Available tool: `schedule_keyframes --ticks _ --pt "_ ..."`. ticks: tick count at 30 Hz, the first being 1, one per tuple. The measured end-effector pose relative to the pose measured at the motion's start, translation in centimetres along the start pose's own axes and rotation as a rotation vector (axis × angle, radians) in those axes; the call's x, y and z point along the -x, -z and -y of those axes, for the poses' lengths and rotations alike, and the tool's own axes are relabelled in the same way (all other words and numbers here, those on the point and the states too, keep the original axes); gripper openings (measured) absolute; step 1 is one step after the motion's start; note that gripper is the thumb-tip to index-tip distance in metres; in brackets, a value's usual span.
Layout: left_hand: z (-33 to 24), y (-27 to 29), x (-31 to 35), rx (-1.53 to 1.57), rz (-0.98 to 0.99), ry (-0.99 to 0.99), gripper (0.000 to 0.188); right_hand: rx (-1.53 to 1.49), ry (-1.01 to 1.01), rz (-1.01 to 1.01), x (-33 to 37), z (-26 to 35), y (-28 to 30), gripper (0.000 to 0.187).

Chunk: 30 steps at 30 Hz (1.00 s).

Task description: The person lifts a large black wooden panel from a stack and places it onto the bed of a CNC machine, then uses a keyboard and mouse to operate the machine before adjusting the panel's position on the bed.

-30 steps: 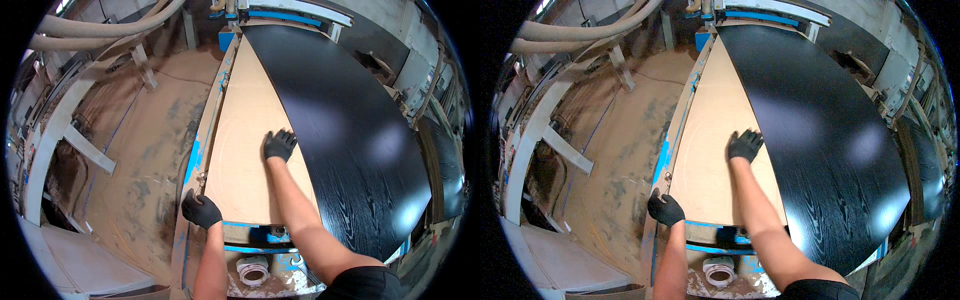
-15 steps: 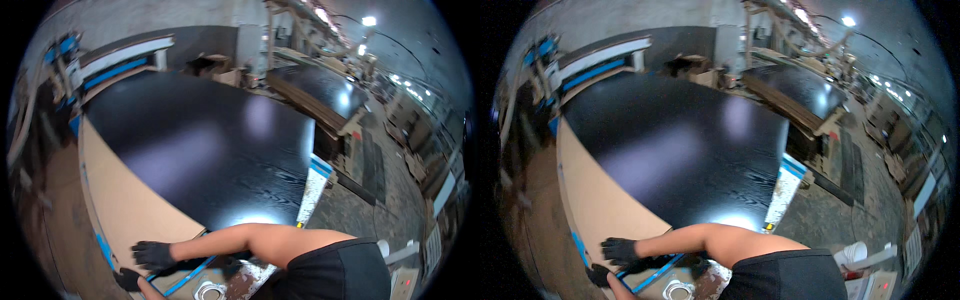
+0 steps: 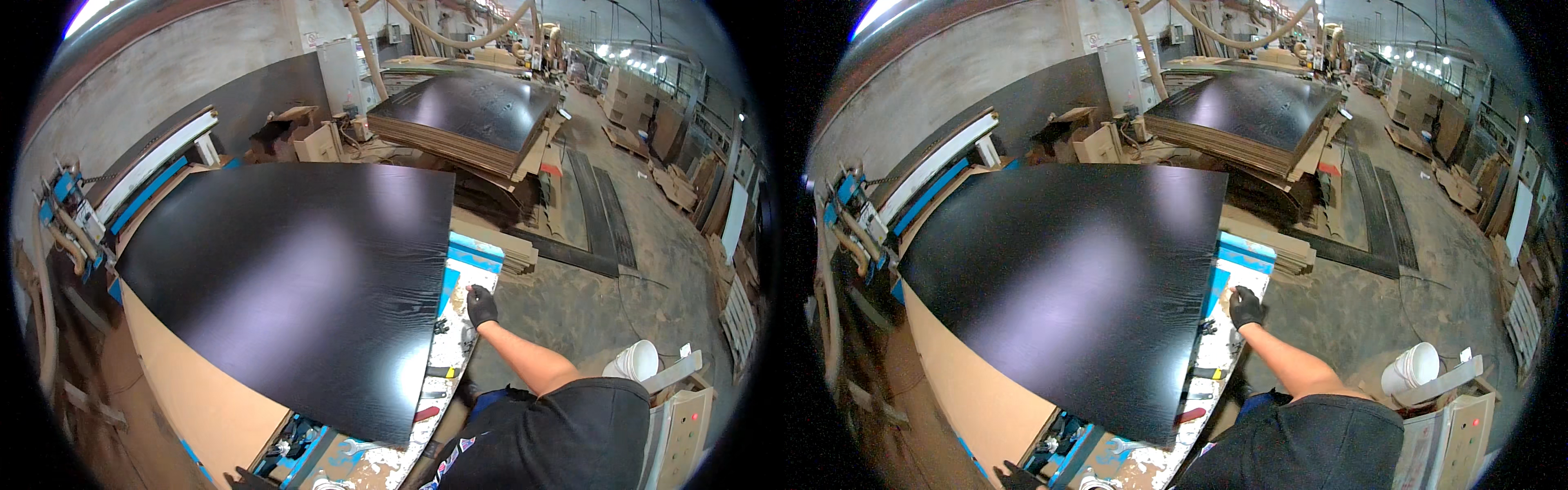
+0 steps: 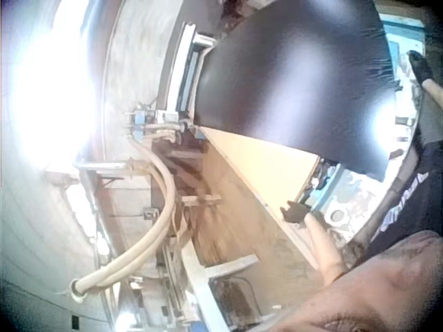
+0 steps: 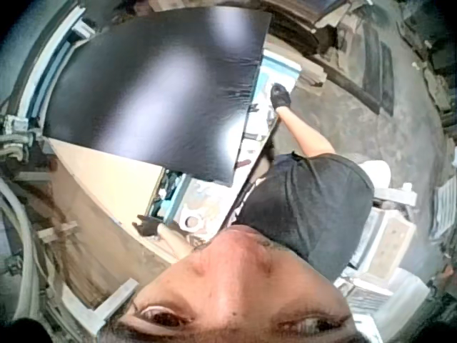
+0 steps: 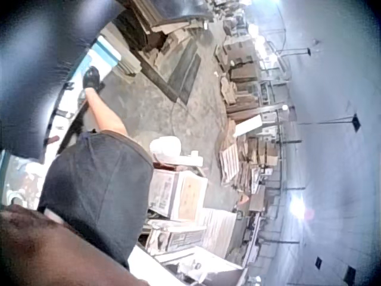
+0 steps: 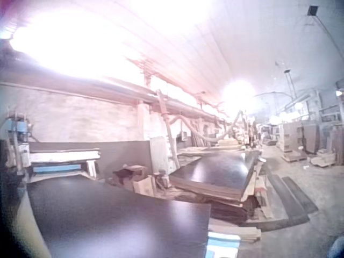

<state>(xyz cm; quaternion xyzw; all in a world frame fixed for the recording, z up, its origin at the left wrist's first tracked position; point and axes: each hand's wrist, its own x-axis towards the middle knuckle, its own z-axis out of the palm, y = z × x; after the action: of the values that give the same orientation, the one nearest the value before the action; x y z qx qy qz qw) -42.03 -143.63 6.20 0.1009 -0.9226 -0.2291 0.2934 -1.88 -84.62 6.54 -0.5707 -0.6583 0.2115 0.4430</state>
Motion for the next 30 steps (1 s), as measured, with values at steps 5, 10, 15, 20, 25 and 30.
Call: schedule_keyframes --ticks 5,10,15,20,25,30 --pt "-12.1 1.5 12.2 0.872 0.215 -0.024 0.042 -0.340 -0.163 0.155 -0.6 -5.0 -7.4 0.022" --pt "-27.7 7.9 27.1 1.285 1.175 0.508 0.034 -0.618 -0.356 0.300 -0.2 -0.2 -10.7 0.041" --pt "-32.6 6.3 38.6 1.171 1.637 0.879 0.064 -0.815 -0.755 0.418 -0.9 1.8 -10.7 0.037" --pt "-36.5 0.1 40.6 1.363 1.161 1.534 0.063 -0.966 -0.911 0.774 -4.8 -2.6 -8.6 0.015" --pt "-37.5 0.1 39.8 1.508 0.848 1.369 0.040 -1.190 -1.045 0.934 -6.7 -2.1 -6.7 0.016" --pt "-35.4 2.4 36.7 1.552 0.827 1.280 0.028 -1.407 -1.103 0.540 -12.5 -3.4 -9.5 0.031"
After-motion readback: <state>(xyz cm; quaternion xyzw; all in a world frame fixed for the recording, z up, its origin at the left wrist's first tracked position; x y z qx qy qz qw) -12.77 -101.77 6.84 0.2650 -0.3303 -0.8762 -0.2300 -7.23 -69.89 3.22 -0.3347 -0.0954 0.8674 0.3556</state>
